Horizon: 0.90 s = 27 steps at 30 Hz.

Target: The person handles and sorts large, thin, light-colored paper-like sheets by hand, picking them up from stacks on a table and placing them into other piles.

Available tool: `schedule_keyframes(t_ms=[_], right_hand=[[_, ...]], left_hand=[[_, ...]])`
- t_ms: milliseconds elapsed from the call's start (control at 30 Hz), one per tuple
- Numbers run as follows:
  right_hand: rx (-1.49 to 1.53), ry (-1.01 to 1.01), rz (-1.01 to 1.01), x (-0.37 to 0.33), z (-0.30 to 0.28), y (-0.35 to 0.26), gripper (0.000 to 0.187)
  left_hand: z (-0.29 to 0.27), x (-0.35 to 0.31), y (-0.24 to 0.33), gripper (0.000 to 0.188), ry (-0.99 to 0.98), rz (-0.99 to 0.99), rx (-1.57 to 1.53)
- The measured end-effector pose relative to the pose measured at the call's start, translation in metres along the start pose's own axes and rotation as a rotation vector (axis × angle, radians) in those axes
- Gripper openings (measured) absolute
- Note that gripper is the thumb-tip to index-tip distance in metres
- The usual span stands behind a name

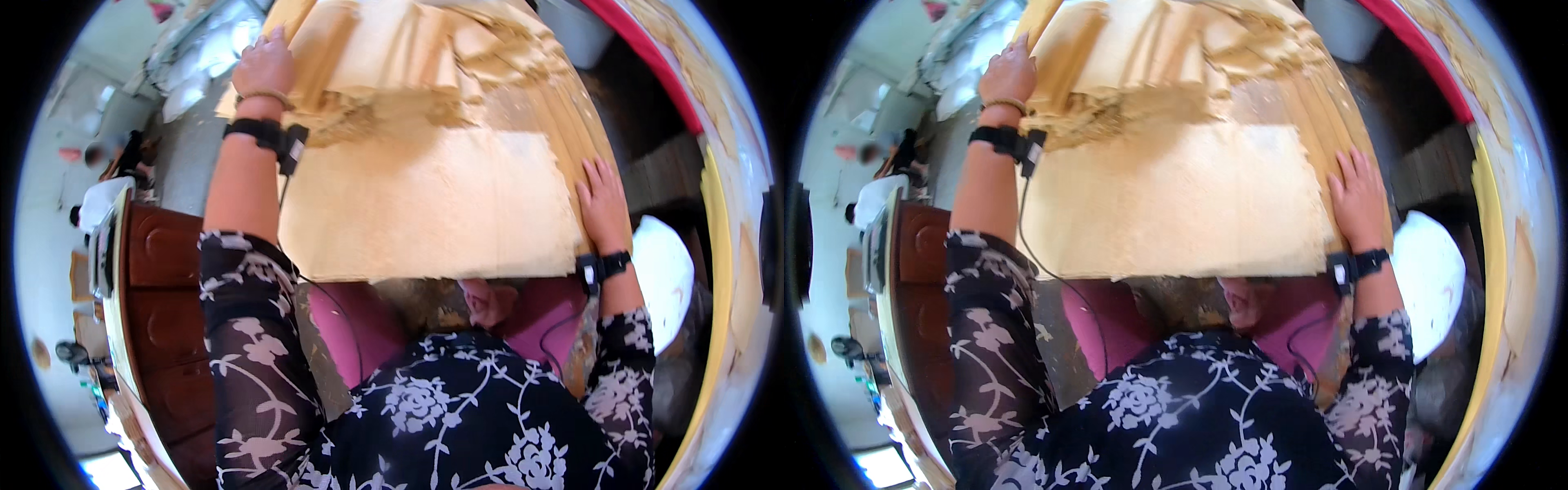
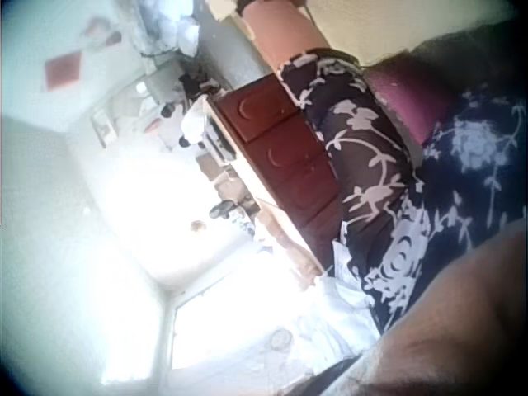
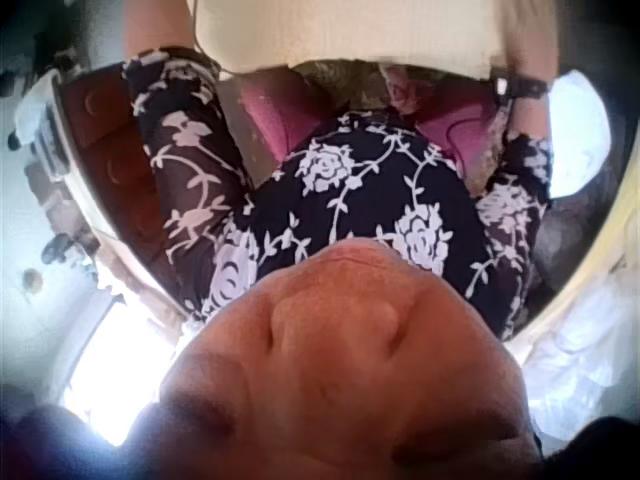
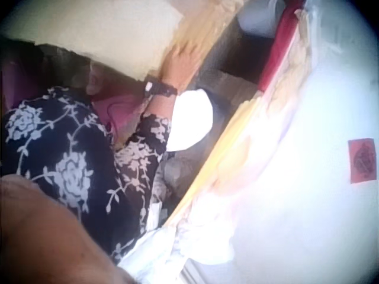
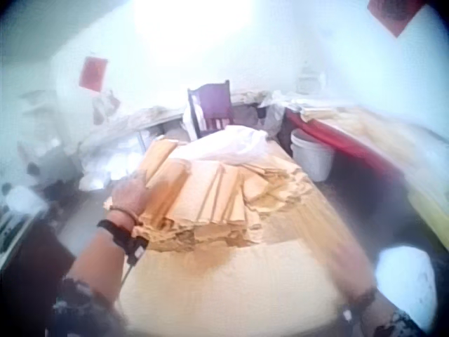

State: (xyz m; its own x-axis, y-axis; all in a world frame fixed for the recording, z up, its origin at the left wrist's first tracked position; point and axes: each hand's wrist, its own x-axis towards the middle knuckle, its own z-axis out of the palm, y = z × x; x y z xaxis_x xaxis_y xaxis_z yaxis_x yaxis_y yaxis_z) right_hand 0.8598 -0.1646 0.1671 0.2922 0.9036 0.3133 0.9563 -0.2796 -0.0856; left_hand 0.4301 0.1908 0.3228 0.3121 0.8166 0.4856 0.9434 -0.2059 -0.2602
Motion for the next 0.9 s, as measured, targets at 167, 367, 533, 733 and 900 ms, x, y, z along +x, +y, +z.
schedule_keyframes(t_ms=[167, 367, 533, 733, 900], right_hand=[[0.009, 0.031, -0.039, 0.003, 0.006, 0.005, 0.043], [0.014, 0.044, -0.013, 0.001, 0.011, 0.014, 0.046], [-0.014, 0.049, -0.037, 0.002, 0.019, 0.018, 0.046], [0.004, 0.038, -0.044, 0.01, 0.019, 0.021, 0.046], [0.733, 0.017, 0.174, 0.006, 0.003, 0.028, 0.037]], left_hand=[[0.073, 0.003, 0.004, 0.083, -0.313, 0.088, -0.191], [0.001, -0.055, 0.028, 0.059, 0.091, 0.48, -0.3], [-0.089, -0.242, 0.161, 0.06, -0.567, 0.64, -0.763], [-0.068, -0.298, 0.205, 0.027, -0.123, 0.642, -0.8], [-0.059, -0.271, 0.198, 0.015, -0.124, 0.453, -0.969]])
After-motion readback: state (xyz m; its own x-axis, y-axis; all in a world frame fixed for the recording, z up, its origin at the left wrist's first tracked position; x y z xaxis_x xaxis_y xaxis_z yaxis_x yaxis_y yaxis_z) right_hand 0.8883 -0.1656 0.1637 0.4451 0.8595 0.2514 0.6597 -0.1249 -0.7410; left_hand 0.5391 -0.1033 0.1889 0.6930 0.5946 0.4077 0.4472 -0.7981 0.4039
